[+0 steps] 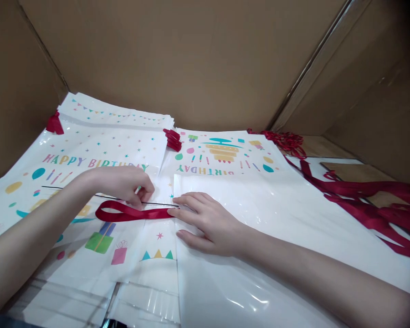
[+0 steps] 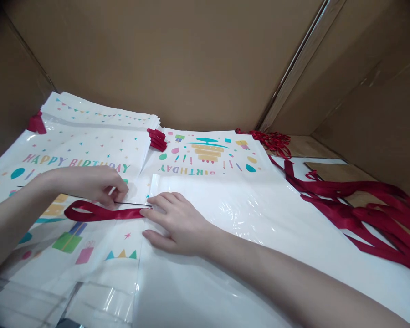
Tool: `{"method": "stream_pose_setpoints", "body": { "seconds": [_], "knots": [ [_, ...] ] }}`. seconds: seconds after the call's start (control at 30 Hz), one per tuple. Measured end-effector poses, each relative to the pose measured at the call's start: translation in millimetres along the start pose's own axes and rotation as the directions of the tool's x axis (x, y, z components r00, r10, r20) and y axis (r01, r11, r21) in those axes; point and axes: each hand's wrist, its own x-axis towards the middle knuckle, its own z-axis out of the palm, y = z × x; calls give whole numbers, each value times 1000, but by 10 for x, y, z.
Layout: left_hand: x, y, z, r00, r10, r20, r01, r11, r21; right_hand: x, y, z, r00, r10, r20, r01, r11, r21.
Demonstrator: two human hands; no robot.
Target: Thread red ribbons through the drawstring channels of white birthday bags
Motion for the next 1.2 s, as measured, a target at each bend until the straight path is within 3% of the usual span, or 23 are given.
{"method": "stream_pose_setpoints", "body": {
  "seconds": [0.13,0.23,0.3,0.37,0.43,0.5,0.67,0.87,0.93,1.07,1.13,1.2],
  "knots": [
    [144,198,151,977,127,-169,-125,992,25,5,1,5,1000,0,-5,0,1000,12],
    [142,236,169,967,105,-231,-94,994,60,5,2,8,1000,0,-28,2,999,46],
    [85,172,119,986,21,-164,-11,998,62,5,-1,4,999,7,-39,-4,997,71],
    [21,78,55,998,-55,-27,56,997,46,5,-6,-2,999,19,-40,-15,996,91],
    [-7,15,16,996,-67,64,64,997,42,4,-9,-6,999,30,-45,-25,994,107],
    [18,20,23,998,-13,54,10,999,40,4,-8,-4,997,39,-59,-31,992,121],
    [153,186,131,976,180,-119,-187,981,-52,3,-4,6,995,29,-97,-14,988,151],
    [81,95,89,998,63,1,-63,997,-37,-21,8,28,993,43,-107,-29,991,133],
    [89,72,96,993,113,-35,-113,994,3,-33,18,39,994,47,-99,-34,991,129],
    [202,171,200,944,244,-220,-237,970,57,-42,34,51,994,39,-103,-24,990,138],
    [238,233,241,924,254,-288,-239,967,85,-42,37,53,992,38,-118,-21,990,142],
    [226,249,240,928,236,-289,-211,971,115,-40,38,55,990,35,-135,-16,990,142]
  ]
}}
